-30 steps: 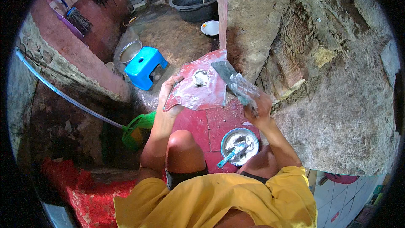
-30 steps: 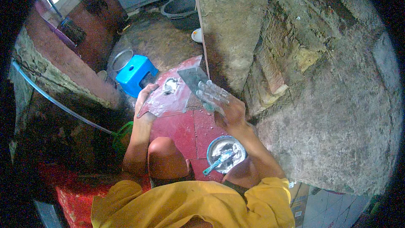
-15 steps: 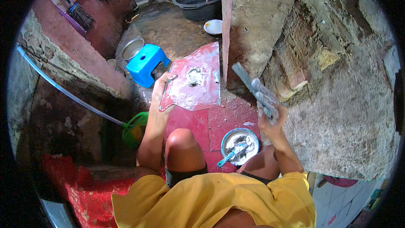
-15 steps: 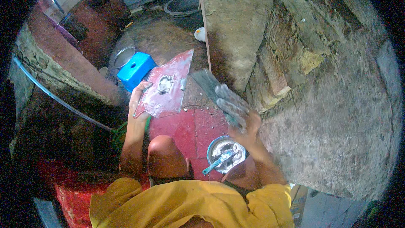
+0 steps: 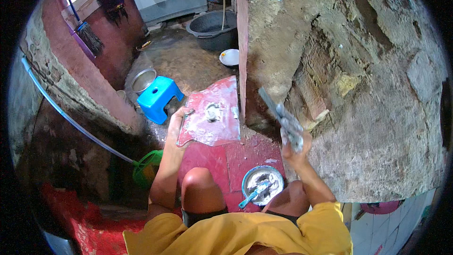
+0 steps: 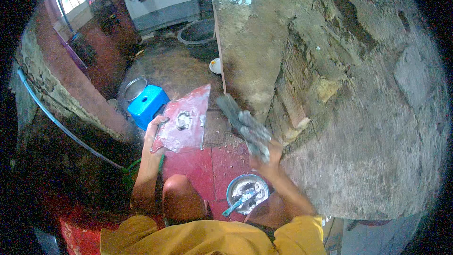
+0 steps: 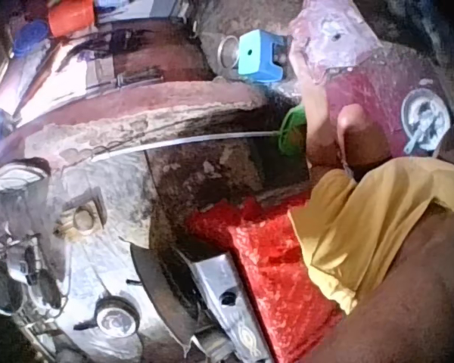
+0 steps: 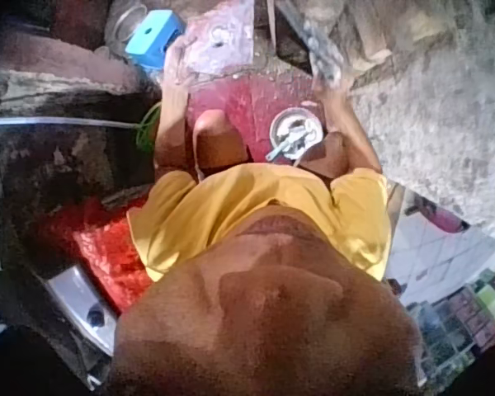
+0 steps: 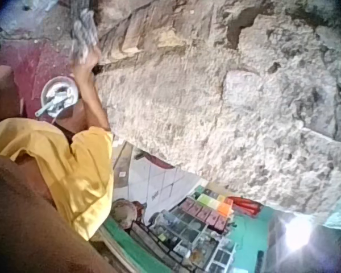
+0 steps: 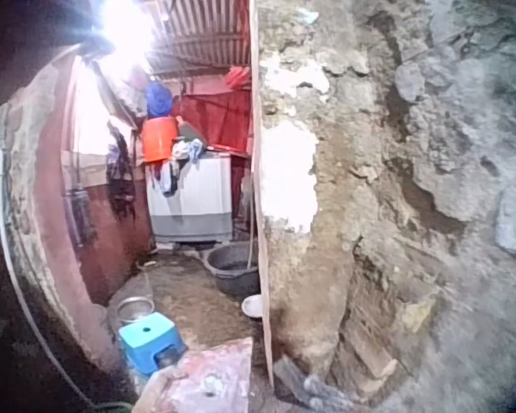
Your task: The person applies plaster to a wall using a putty knife and a hawk board, taking material from a bowl and spreading it across the stone surface.
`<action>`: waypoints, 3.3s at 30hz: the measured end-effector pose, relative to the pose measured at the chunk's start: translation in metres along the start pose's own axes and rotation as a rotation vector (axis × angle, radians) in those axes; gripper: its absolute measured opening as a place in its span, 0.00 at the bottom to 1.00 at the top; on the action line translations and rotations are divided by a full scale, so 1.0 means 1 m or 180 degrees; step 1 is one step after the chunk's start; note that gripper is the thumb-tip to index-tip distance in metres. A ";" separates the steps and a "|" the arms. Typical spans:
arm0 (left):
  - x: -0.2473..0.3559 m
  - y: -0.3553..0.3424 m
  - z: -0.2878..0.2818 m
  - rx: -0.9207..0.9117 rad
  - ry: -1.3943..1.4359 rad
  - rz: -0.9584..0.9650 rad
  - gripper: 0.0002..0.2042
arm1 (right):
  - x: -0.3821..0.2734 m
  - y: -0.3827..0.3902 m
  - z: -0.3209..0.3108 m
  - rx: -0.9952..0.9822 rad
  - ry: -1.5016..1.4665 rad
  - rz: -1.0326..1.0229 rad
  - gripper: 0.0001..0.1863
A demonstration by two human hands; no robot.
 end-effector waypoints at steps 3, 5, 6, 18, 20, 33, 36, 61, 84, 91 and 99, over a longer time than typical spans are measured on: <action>-0.012 0.007 0.016 0.0132 0.0226 -0.0237 0.15 | -0.001 -0.016 0.015 -0.0390 0.0170 -0.0152 0.20; -0.004 0.011 0.020 -0.0004 0.0200 0.0074 0.13 | 0.000 -0.003 0.027 -0.0837 0.0720 -0.0672 0.22; 0.003 0.009 0.019 -0.0062 0.0233 0.0237 0.13 | -0.008 -0.005 0.034 -0.0621 0.0318 -0.0541 0.24; 0.040 0.017 0.029 -0.0096 -0.1637 -0.0130 0.06 | 0.054 -0.072 -0.041 0.0327 0.1489 0.0947 0.20; 0.034 0.007 0.029 -0.0388 -0.1554 -0.0402 0.07 | 0.068 -0.083 -0.026 -0.0386 0.1006 0.1502 0.19; 0.011 -0.043 -0.004 0.0166 -0.2133 -0.0295 0.08 | 0.092 -0.019 0.022 -0.1092 -0.0129 0.2152 0.14; 0.001 -0.053 -0.011 0.0152 -0.2149 -0.0324 0.10 | 0.077 -0.011 0.035 -0.1328 -0.0488 0.2136 0.13; -0.019 -0.007 0.049 -0.0293 -0.0066 0.0127 0.17 | -0.025 -0.136 -0.016 -0.0633 -0.0965 0.1121 0.35; -0.068 -0.044 0.014 -0.0182 0.0049 -0.0404 0.12 | -0.057 -0.316 0.003 -0.0621 0.3789 -0.1626 0.13; -0.066 -0.049 0.011 -0.0214 0.0091 -0.0326 0.12 | -0.093 -0.310 0.043 -0.0665 0.4225 -0.1837 0.11; -0.065 -0.048 0.011 -0.0116 0.0075 -0.0380 0.11 | -0.088 -0.312 0.052 -0.0751 0.4360 -0.2046 0.11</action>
Point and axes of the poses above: each hand's wrist, its own y-axis away from the middle knuckle, its own z-axis out of the palm, x = y × z, the point moved 3 cm from there along -y, towards the middle knuckle, and after that the axes turned 12 degrees about x, right-handed, at the moved point
